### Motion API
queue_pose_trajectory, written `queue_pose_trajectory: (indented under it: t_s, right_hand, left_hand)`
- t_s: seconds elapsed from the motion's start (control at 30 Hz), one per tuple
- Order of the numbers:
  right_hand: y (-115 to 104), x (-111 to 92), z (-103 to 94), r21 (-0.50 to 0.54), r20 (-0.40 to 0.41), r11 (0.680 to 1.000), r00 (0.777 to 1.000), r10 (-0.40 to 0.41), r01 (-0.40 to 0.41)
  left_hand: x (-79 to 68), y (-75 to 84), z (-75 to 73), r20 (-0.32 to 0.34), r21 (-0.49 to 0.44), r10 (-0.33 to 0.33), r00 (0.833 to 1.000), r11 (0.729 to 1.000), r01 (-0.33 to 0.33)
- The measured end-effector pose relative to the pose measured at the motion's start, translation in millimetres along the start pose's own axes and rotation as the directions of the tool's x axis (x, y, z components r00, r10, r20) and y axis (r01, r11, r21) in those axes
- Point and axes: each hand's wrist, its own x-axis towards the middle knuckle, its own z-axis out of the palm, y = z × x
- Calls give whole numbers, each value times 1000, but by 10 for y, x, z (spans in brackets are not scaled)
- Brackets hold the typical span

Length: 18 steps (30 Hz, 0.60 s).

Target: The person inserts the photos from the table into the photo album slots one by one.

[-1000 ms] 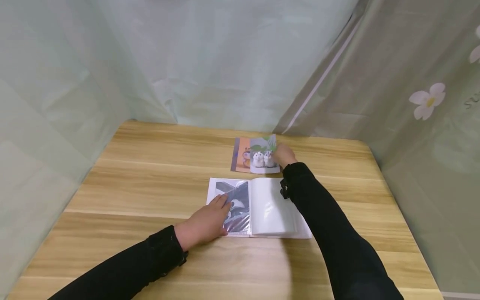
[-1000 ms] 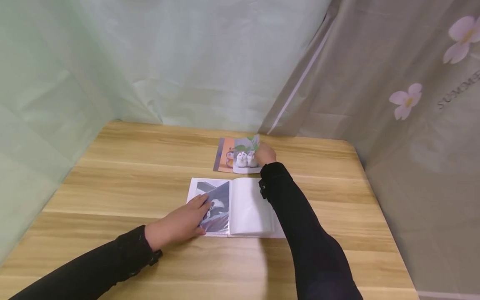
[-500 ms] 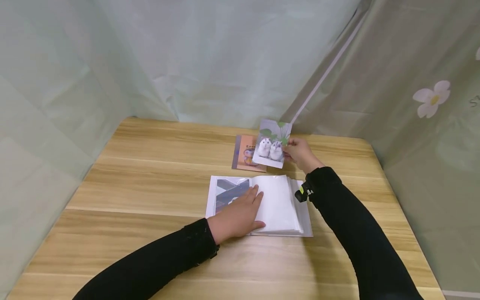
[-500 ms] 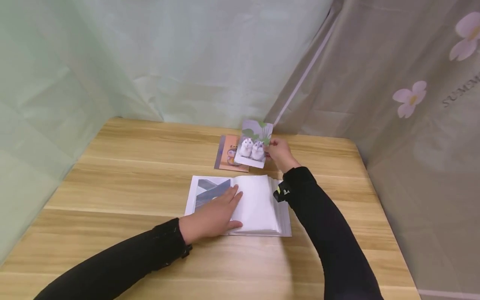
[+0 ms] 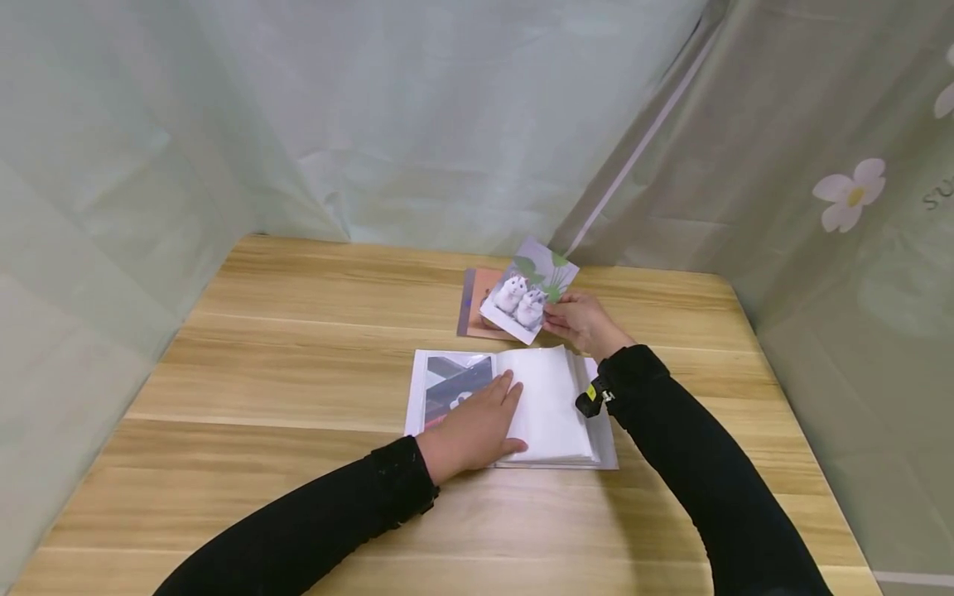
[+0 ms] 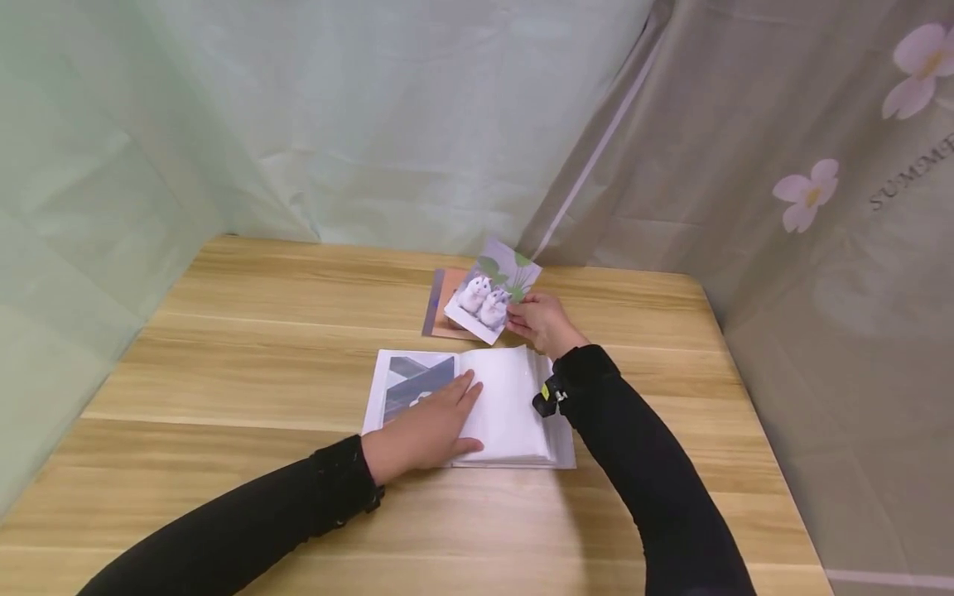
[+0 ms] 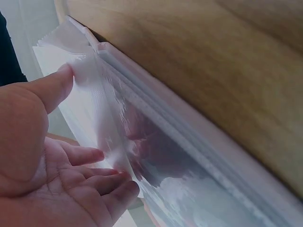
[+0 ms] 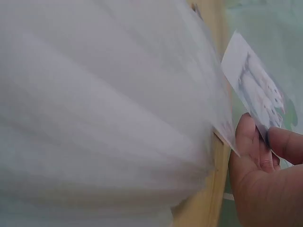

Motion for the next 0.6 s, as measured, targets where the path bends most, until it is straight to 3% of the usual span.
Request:
queue_pose_trajectory:
  t_s: [0.6]
  right_hand:
    - [57, -7, 20, -89, 30, 996, 1000, 3, 0]
  left_hand:
    - [5, -18, 8, -9, -7, -10, 1000, 1000, 10]
